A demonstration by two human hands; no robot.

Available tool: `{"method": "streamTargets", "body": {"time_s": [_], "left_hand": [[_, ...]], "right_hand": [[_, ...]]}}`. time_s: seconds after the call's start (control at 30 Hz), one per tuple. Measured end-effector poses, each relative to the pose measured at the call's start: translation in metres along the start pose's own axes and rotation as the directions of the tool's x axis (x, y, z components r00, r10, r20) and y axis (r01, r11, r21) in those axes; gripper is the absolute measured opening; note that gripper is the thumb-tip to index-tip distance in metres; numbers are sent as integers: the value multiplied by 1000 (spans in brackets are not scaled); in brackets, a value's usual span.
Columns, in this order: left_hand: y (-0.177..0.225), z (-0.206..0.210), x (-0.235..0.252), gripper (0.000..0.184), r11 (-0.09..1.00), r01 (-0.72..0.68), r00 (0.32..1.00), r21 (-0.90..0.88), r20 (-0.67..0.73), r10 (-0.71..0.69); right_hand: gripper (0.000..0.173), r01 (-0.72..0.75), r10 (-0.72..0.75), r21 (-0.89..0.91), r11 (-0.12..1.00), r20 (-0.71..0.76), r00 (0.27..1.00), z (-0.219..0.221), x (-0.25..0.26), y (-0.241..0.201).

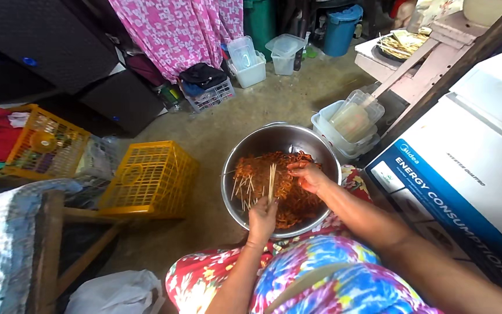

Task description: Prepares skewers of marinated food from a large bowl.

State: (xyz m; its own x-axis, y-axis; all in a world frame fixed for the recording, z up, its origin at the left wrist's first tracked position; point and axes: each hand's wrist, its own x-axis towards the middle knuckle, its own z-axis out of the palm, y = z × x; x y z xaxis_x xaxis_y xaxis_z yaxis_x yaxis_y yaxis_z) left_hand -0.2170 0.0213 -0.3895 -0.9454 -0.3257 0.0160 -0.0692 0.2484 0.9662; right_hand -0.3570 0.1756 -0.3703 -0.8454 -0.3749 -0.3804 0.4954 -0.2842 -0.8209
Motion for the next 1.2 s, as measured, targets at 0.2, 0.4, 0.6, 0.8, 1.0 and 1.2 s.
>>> {"method": "streamTargets", "body": {"time_s": [0.2,0.4,0.6,0.8,1.0,1.2], "left_hand": [[1,0,0,10,1000,-2,1000,22,1,2],[2,0,1,11,1000,16,1000,22,-14,-16],[2,1,1,11,999,27,999,17,-26,-26],[1,0,0,11,999,30,999,14,-43,-29],[3,-1,0,10,999,44,998,28,-53,-42],[4,-1,0,9,998,59,997,13,-60,-58]], "right_hand": [[13,-61,61,-29,998,9,998,2,-2,1],[10,4,4,-190,982,40,999,3,-3,5],[15,-35,52,-180,983,90,995,8,-5,8],[27,-171,179,-69,983,134,975,16,-17,8],[40,-215,223,-67,974,166,960,23,-24,15],[41,-232,251,-111,966,204,946,29,-26,22]]}}
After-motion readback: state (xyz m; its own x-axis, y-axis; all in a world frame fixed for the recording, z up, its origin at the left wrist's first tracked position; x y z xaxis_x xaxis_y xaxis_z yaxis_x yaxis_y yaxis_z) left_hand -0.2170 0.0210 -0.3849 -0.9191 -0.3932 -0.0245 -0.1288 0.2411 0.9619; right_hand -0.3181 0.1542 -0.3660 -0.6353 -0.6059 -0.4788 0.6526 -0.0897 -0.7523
